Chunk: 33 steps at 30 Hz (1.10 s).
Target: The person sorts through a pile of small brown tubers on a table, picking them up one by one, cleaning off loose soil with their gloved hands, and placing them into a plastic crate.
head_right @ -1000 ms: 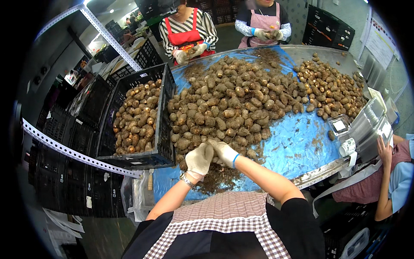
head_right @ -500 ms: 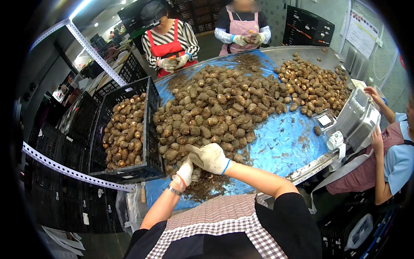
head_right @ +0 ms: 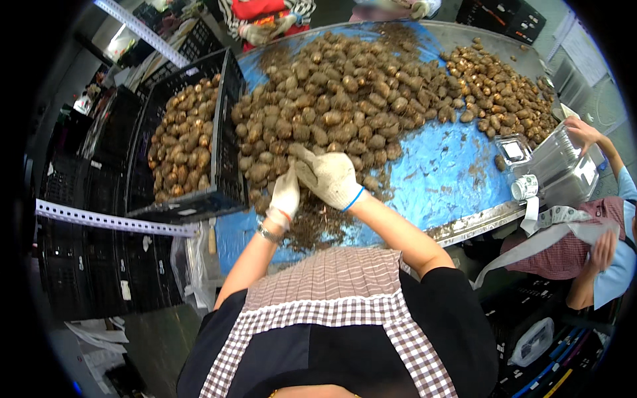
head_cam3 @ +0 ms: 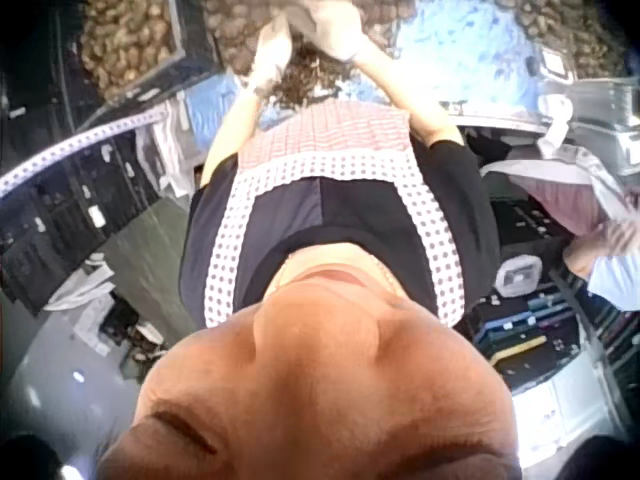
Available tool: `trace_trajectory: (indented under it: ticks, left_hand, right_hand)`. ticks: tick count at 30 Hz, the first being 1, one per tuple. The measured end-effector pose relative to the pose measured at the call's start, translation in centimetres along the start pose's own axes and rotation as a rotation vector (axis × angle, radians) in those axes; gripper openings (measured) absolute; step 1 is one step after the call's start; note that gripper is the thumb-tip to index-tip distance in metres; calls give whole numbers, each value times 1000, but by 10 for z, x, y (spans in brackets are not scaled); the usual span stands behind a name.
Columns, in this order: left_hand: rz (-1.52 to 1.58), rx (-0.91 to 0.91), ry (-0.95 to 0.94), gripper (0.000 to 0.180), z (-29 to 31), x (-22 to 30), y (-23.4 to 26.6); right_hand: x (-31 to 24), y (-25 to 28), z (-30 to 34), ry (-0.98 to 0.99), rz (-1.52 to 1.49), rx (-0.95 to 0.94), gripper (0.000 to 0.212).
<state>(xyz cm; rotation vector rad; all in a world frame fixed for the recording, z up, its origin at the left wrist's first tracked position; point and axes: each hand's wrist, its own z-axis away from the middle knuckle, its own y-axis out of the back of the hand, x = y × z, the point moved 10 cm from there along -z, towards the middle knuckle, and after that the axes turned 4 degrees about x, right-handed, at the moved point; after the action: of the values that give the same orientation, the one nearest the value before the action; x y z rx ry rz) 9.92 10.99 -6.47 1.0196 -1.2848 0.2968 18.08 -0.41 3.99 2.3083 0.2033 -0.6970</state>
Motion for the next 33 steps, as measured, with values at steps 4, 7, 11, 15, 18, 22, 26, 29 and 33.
trace_trajectory:
  ticks: [4,7,11,15,18,22,26,29,33]
  left_hand:
    - [500,-209,617,35,25,4,-7]
    - [658,-12,641,25,30,-11,3]
    - [603,-107,272,49,32,11,10]
    - [727,-67,186,57,43,27,-4]
    - [713,-25,128,55,43,36,7]
    - [481,-40,142,56,46,53,15]
    - [655,13,118,60,49,46,9]
    - [722,6,164,62,50,39,6]
    - [857,47,151,63,41,26,16]
  right_hand:
    - [35,-29,14,-403,-1178,88,37]
    - [81,-49,41,-581,-1412,375,36]
    - [47,-12,34,-564,-884,186,36]
    - [34,-31,42,-706,-1268,50,36]
    - [30,-15,44,-662,-1003,106,35]
    - [10,16,25,-466,-504,90,36]
    - [12,7,22,-459,-569,67,25]
    - [30,-14,34,-644,-729,45,23]
    - [24,-21,46,-583,-661,-65,19]
